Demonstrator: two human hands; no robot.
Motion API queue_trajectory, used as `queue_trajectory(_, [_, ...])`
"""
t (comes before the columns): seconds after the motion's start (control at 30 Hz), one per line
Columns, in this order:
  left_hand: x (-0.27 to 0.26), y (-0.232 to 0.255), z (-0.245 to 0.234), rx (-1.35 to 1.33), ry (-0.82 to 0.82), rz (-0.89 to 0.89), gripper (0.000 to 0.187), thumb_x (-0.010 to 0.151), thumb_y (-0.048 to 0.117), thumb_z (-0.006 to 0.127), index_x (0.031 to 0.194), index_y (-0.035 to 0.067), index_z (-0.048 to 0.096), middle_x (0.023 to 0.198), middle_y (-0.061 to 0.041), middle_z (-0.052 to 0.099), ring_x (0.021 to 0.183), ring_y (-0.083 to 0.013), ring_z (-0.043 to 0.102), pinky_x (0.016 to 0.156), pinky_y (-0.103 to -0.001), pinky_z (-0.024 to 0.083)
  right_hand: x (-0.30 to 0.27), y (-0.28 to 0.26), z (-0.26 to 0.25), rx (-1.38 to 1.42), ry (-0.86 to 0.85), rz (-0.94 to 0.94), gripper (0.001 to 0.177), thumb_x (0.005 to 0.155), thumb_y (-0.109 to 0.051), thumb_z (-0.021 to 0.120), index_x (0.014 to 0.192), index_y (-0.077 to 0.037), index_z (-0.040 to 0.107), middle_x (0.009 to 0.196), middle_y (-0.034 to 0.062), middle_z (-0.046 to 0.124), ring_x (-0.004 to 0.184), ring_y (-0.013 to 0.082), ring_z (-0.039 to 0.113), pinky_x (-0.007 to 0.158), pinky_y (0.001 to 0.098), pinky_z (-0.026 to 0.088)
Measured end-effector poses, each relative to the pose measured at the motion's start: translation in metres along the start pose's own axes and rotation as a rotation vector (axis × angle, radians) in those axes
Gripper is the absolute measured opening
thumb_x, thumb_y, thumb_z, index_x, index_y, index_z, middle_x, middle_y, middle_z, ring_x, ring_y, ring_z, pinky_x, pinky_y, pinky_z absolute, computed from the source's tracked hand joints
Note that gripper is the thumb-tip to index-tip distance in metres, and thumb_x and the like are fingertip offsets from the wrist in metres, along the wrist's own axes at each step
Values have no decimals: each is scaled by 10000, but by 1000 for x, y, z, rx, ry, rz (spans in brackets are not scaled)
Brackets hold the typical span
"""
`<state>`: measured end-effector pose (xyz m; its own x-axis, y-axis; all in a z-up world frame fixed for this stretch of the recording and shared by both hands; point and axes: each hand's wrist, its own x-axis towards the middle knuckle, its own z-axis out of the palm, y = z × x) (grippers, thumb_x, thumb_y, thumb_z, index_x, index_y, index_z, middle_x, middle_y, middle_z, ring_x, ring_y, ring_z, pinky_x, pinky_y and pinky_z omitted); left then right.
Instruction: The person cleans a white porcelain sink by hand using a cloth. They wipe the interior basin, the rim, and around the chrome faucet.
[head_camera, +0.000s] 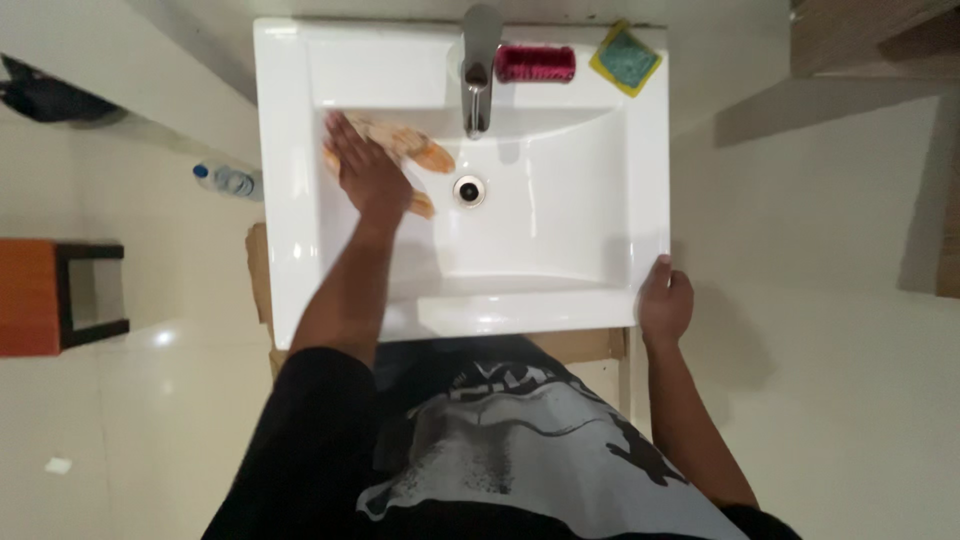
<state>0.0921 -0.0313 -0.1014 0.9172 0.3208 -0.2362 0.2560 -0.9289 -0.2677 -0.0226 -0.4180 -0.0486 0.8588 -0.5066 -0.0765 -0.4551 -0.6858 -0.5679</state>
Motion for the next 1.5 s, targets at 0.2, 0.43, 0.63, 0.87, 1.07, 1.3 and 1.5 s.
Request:
queue_trajectory(0.2, [1,95,-12,-344,-484,2,815,801,501,421,1395,25,130,1444,-262,-71,1322,-420,-72,1023,-505,35,0,-1,0,-34,-41,76,598,928,-505,371,730,25,566,656,168,572,617,309,550,588,425,423])
queue_trajectory(0.43, [6,260,-11,-895,-365,185,785,854,547,312,1374,-4,108,1437,-246,8,1323,-411,-26,1065,-548,106,-2,-16,-1,-30,32,37,551,913,-446,412,745,48,589,720,215,593,672,350,573,630,436,431])
queue_trajectory(0.63, [-31,253,5,-953,-168,819,802,831,506,479,1372,-5,179,1432,-292,13,1295,-490,93,1068,-510,183,-2,-18,-1,-71,44,31,538,917,-440,406,778,43,597,761,233,592,694,357,567,649,445,428])
queue_trajectory(0.87, [-71,88,31,-228,-90,984,720,771,486,513,1379,186,268,1483,-107,62,1362,-281,114,1013,-577,120,1,-12,-1,-103,-93,108,543,941,-443,340,759,20,559,738,192,580,681,328,548,637,448,408])
queue_trajectory(1.07, [-12,-3,10,105,24,432,592,777,388,499,1297,156,338,1433,-135,132,1319,-284,128,1006,-566,63,2,-8,-1,-100,-136,103,537,942,-443,336,828,35,553,763,178,585,703,323,548,665,437,412])
queue_trajectory(1.3, [-26,18,65,-219,253,320,430,710,236,560,1102,61,520,1090,-123,491,1019,-267,429,906,-454,291,-3,-12,-1,-134,-103,76,521,945,-437,354,899,41,554,820,202,587,733,332,552,681,457,415])
queue_trajectory(1.5, [-59,85,58,-710,123,622,463,849,196,480,1303,157,393,1320,-234,341,1238,-368,306,968,-511,277,-5,-16,-2,-111,-106,91,544,945,-453,352,902,56,540,807,205,584,729,321,558,668,449,423])
